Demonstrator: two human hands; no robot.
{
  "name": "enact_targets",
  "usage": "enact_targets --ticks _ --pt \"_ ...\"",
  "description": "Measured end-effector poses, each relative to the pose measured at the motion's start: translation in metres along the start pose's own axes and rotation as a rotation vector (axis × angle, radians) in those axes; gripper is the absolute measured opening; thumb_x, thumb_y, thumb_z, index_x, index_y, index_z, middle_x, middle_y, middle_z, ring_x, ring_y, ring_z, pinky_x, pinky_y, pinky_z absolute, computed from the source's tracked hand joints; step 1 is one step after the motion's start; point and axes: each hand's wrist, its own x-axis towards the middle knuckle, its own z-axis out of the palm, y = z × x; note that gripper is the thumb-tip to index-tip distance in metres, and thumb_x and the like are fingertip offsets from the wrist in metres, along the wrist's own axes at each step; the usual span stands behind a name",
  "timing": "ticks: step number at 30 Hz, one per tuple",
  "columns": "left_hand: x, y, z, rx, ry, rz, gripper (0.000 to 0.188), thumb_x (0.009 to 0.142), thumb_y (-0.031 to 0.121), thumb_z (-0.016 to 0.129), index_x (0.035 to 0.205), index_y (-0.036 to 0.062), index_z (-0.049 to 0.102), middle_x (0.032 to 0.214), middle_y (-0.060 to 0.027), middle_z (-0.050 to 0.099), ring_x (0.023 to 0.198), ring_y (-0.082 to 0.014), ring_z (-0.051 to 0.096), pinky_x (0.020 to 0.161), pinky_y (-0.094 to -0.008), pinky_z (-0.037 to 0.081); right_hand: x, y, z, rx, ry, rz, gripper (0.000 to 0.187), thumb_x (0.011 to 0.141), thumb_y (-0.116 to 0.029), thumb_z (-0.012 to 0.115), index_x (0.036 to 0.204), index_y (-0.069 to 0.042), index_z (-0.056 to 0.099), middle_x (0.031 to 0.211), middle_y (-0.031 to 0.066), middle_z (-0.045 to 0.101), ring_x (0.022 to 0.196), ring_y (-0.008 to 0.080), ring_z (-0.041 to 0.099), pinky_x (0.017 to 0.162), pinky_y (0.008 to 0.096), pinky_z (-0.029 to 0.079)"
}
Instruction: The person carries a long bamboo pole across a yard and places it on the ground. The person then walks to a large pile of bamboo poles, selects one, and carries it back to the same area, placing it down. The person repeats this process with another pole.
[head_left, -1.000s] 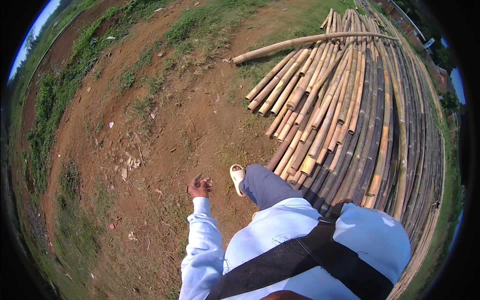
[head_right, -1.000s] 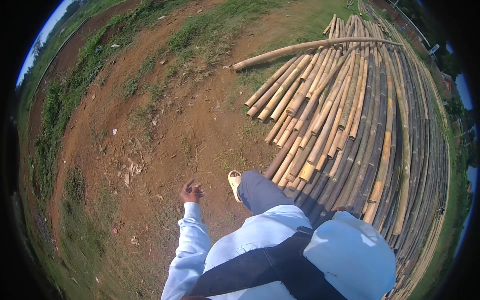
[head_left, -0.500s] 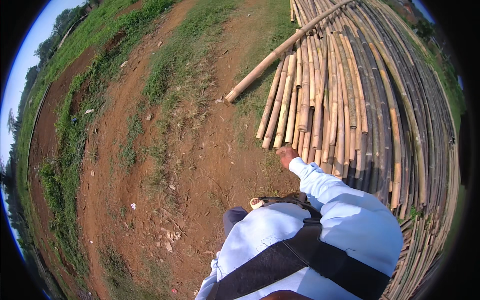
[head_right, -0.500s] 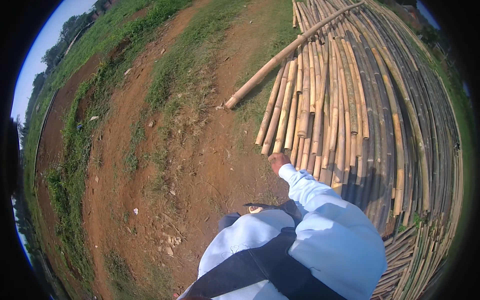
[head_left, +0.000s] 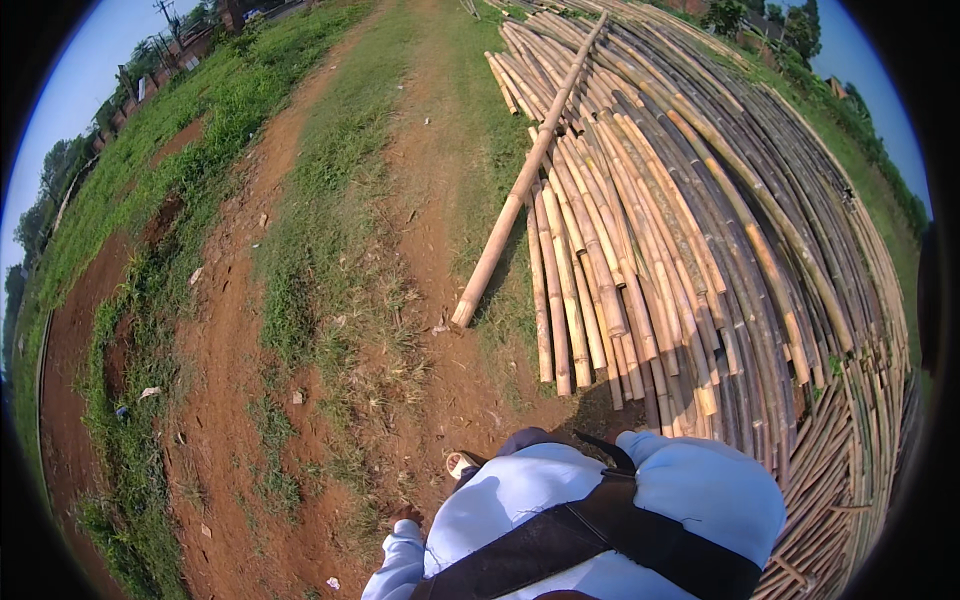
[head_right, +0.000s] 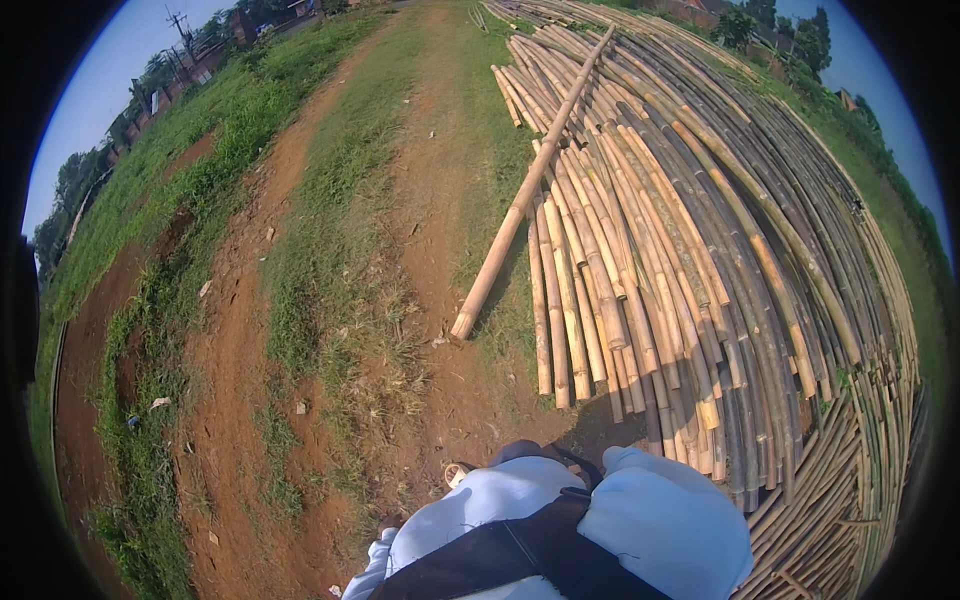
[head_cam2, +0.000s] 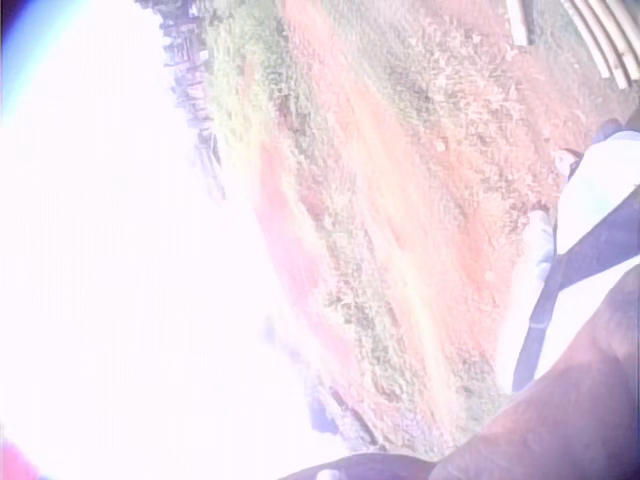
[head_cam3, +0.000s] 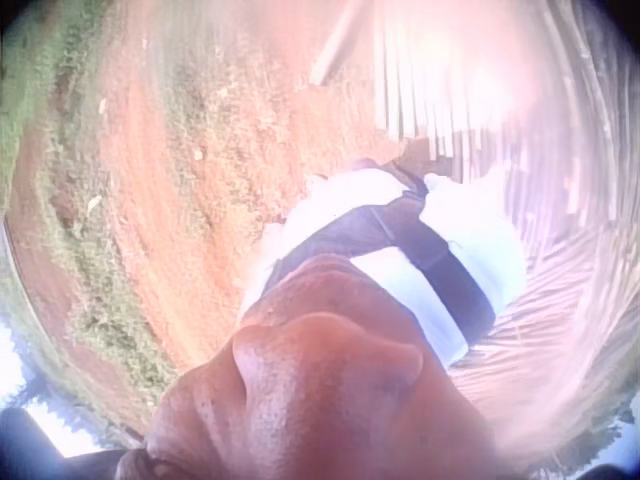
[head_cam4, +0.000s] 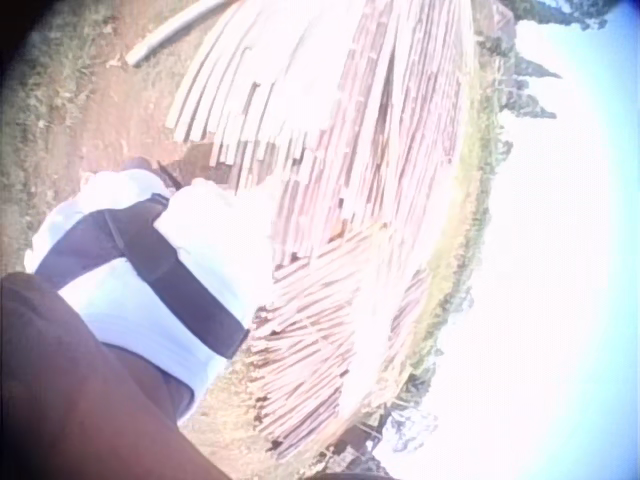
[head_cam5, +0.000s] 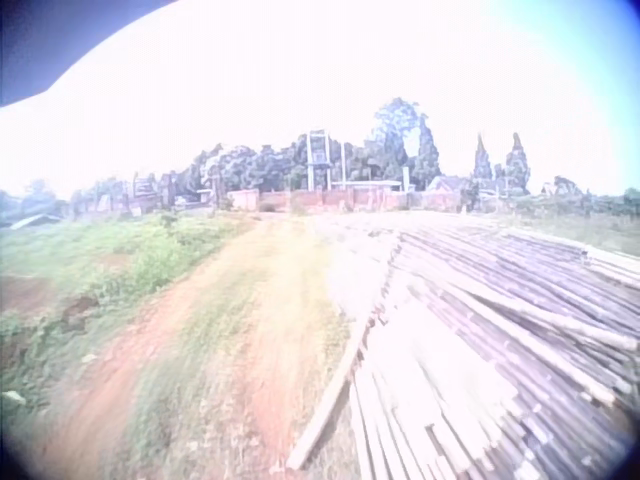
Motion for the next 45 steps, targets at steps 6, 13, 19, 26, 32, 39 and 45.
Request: enact_targets --ticks 6,13,19,26,32,39,45 --pt "0.087 0.267 0.067 -0.014 -0.201 0.437 0.021 0.078 0.010 0.057 0.096 0.0007 0.059 0.072 -0.0073 0.059 0.052 -0.0160 0.054 0.044 -0.0286 0.044 -0.034 -0.074 0.000 -0.034 -0.119 0.001 0.038 0.076 -0.034 0.056 0.111 -0.018 0.055 0.114 0.0057 0.056 0.104 0.0249 0.056 0.086 0.0369 0.046" --pt "0.064 0.435 0.263 0.429 -0.455 0.830 0.037 0.074 0.006 0.065 0.110 0.0006 0.055 0.082 -0.0105 0.062 0.062 -0.0177 0.061 0.051 -0.0277 0.051 0.018 -0.194 -0.046 -0.204 -0.216 -0.082 0.050 0.079 -0.044 0.053 0.124 -0.021 0.048 0.126 0.0033 0.050 0.111 0.0244 0.053 0.088 0.0369 0.044" --pt "0.067 0.507 0.345 0.919 -0.615 0.475 0.030 0.080 0.008 0.058 0.109 0.0007 0.056 0.089 -0.0133 0.064 0.066 -0.0199 0.063 0.052 -0.0287 0.052 0.067 -0.301 -0.187 0.108 0.291 -0.074 0.033 0.072 -0.025 0.064 0.102 -0.010 0.064 0.098 0.0135 0.064 0.084 0.0245 0.064 0.070 0.0369 0.052" --pt "0.082 0.569 0.482 1.217 -0.688 0.379 0.025 0.085 0.020 0.054 0.100 0.0015 0.061 0.074 -0.0107 0.066 0.056 -0.0151 0.061 0.045 -0.0261 0.047 0.027 -0.301 -0.304 1.833 0.598 0.055 0.023 0.080 -0.019 0.059 0.085 0.002 0.067 0.072 0.0097 0.066 0.061 0.0136 0.058 0.055 0.0262 0.047" --pt "0.120 0.574 0.598 1.465 -0.898 0.426 0.028 0.083 0.021 0.057 0.103 0.0019 0.060 0.077 -0.0086 0.066 0.059 -0.0139 0.059 0.050 -0.0253 0.045 0.029 -0.326 -0.297 2.157 0.550 0.351 0.037 0.084 -0.030 0.056 0.094 0.005 0.063 0.081 0.0109 0.066 0.063 0.0172 0.060 0.057 0.0283 0.048" --pt "0.187 0.550 0.760 1.915 -1.028 0.282 0.026 0.078 0.023 0.064 0.093 0.0016 0.063 0.075 -0.0064 0.064 0.062 -0.0126 0.057 0.058 -0.0267 0.047 0.115 -0.368 -0.339 2.321 0.307 0.627 0.037 0.083 -0.034 0.055 0.099 -0.001 0.061 0.079 0.0128 0.064 0.059 0.0168 0.059 0.053 0.0258 0.046" --pt "0.289 0.542 0.880 1.556 -1.039 0.216 0.032 0.073 0.029 0.070 0.091 0.0026 0.064 0.072 -0.0056 0.063 0.060 -0.0118 0.057 0.056 -0.0264 0.046 0.286 -0.384 -0.428 2.017 0.128 0.306 0.042 0.083 -0.039 0.057 0.101 -0.001 0.061 0.080 0.0121 0.064 0.061 0.0166 0.059 0.057 0.0290 0.049"
